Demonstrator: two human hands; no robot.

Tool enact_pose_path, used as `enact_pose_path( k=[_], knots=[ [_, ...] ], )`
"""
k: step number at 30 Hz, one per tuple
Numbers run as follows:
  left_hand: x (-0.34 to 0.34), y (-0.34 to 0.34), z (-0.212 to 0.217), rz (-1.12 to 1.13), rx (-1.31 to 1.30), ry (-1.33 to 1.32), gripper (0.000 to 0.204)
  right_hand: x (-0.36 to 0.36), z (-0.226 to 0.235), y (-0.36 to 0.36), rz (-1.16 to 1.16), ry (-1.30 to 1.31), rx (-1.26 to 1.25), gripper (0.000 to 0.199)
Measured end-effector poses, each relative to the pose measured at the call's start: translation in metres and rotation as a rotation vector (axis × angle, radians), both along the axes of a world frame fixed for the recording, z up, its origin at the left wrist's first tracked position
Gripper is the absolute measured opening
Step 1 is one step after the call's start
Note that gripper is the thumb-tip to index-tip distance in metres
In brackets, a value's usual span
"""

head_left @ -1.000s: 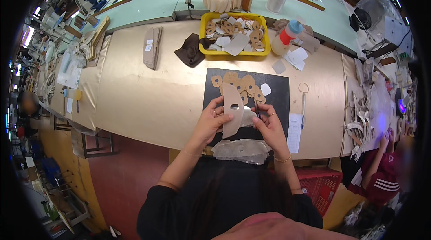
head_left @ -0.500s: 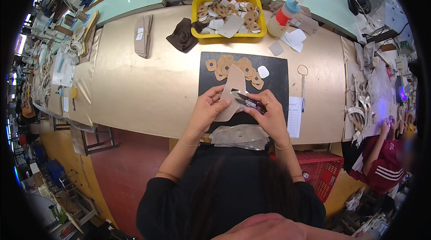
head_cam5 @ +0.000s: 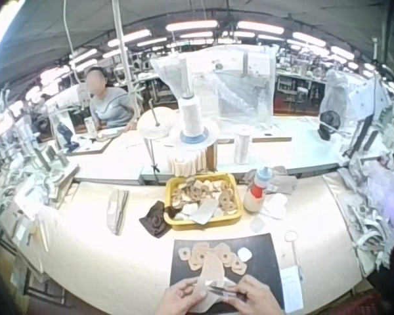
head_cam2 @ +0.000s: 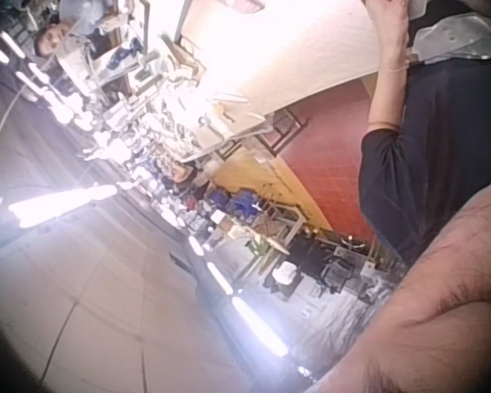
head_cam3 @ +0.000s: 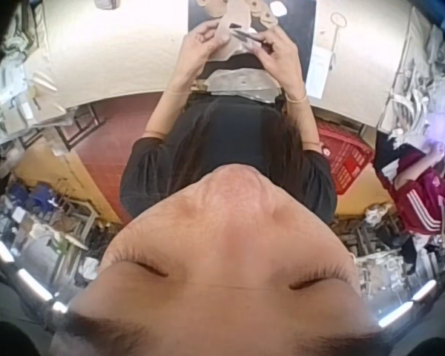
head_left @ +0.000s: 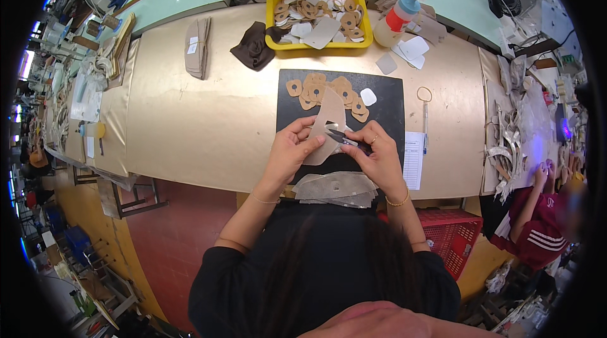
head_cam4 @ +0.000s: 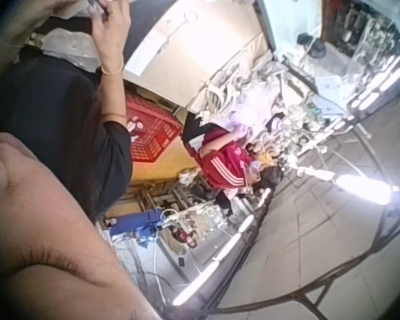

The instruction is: The person uses scissors to cut small pieces of light-colored fabric on a worktable. They repeatedly pick up fabric pieces, trim them, and place the cut pieces into a yellow tray. Other workers are visible in the background at adjacent tables.

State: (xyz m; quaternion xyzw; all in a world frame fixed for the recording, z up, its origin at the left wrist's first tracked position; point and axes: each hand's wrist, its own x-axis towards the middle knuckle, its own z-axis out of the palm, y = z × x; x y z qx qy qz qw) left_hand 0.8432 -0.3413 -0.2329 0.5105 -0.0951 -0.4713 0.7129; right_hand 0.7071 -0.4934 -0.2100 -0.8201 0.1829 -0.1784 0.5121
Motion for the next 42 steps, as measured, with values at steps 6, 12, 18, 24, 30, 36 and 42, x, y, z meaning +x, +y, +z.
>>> enact_pose_path(
  k=[6, 12, 18, 24, 30, 36, 42],
  knots=[
    [0.000, 0.001, 0.002, 0.005, 0.007, 0.010, 0.043, -0.001, 0.000, 0.000, -0.003, -0.002, -0.003, 0.023],
    [-0.001, 0.001, 0.003, -0.009, 0.010, 0.000, 0.043, -0.001, -0.001, 0.001, -0.041, -0.008, 0.040, 0.026],
    [-0.003, -0.002, 0.003, -0.016, 0.019, -0.045, 0.042, -0.003, -0.001, 0.000, -0.034, 0.011, 0.043, 0.028],
    [-0.003, -0.002, 0.005, -0.024, 0.032, -0.064, 0.042, -0.001, -0.004, 0.001, -0.060, -0.026, 0.041, 0.024],
    [-0.004, -0.004, 0.006, -0.028, 0.039, -0.060, 0.042, -0.002, -0.004, 0.002, -0.065, -0.036, 0.039, 0.019],
    [-0.002, -0.004, 0.005, -0.015, -0.025, -0.011, 0.036, 0.000, -0.019, -0.002, -0.202, -0.282, 0.214, 0.018],
    [0.001, -0.005, 0.009, 0.098, -0.234, 0.167, 0.032, -0.015, -0.026, -0.022, 0.062, -0.544, 1.302, 0.025]
  ],
)
